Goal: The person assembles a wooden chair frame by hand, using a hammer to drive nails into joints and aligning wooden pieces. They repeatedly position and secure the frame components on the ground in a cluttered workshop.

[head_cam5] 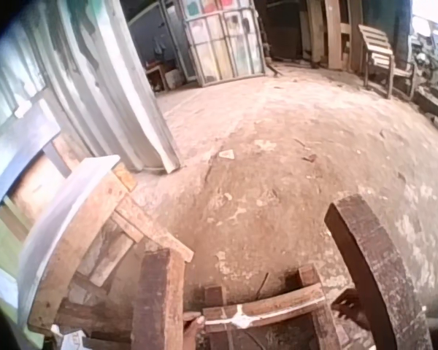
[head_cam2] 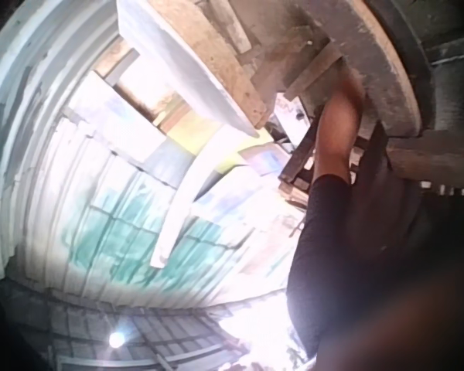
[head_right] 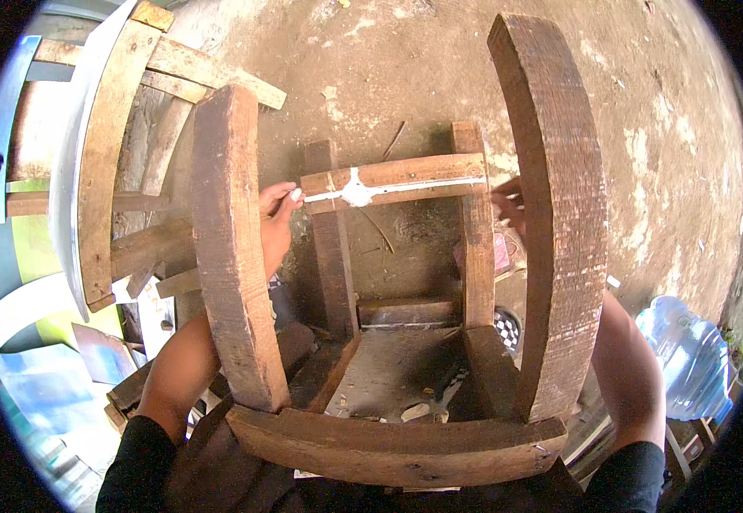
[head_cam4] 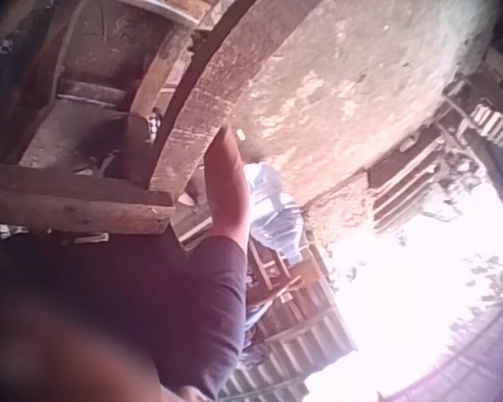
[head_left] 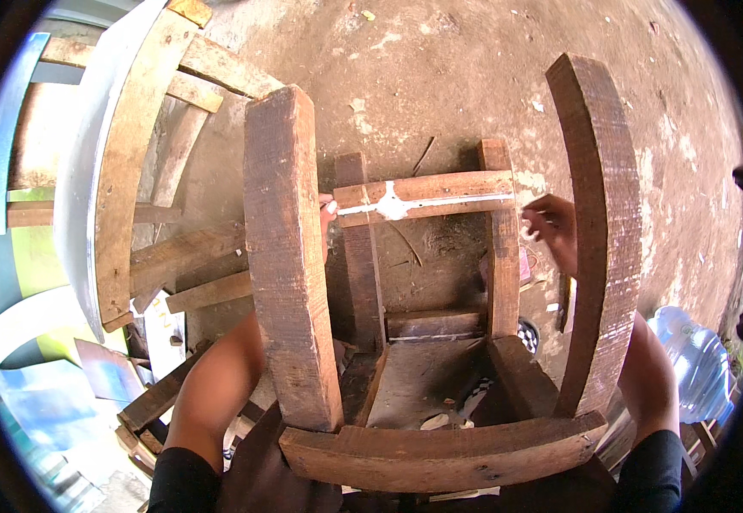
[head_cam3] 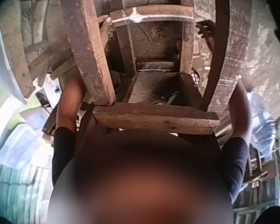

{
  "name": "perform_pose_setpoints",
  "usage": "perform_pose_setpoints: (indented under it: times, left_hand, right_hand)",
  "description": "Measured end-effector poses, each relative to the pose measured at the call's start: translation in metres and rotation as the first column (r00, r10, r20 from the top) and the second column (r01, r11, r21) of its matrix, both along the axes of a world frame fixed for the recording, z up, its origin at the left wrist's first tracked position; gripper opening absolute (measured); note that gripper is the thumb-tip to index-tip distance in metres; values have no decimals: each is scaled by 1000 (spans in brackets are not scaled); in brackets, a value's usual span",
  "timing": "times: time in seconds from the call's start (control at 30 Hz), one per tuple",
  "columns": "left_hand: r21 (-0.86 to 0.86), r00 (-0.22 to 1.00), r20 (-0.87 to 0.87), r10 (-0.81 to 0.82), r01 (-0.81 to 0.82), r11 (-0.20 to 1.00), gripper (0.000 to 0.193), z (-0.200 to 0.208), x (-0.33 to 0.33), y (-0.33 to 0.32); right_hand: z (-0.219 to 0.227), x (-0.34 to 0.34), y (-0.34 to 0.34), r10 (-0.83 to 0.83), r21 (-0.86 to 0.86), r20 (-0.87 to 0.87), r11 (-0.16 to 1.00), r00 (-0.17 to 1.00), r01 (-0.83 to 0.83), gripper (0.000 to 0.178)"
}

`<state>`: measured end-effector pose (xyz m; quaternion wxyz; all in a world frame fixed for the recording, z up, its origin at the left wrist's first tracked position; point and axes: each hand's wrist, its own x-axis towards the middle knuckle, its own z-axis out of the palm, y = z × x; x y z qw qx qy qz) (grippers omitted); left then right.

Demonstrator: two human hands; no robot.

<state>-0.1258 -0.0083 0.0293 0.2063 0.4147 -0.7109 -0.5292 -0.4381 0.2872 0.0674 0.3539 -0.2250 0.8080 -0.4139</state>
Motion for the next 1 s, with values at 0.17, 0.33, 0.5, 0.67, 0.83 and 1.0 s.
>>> perform_pose_setpoints:
  times: [0.17,0.33,0.5,0.67,0.83,1.0]
  left_hand:
    - [-232,996,-13,-86,81,969,17,2,-12,-2]
    - [-247,981,137,-138,169,954,12,17,-33,10]
    - [-317,971,194,-140,198,928,13,32,-39,14]
    - [-408,955,247,-163,255,877,13,24,-33,11]
    - [-402,998,-13,-65,54,914,11,-12,-21,-7]
    - [-297,998,-15,-59,52,953,10,-23,6,-8]
  right_hand:
    - [-26,-55,80,-124,227,23,967,992,116,35]
    - [-55,-64,150,-250,-27,115,967,961,254,36]
    - [-76,-65,183,-227,-323,302,889,926,323,39]
    - [-64,-68,185,-301,-123,180,938,936,325,39]
    - [-49,-60,176,-305,-49,128,948,944,313,38]
    - [-41,-57,171,-297,-18,105,954,949,300,38]
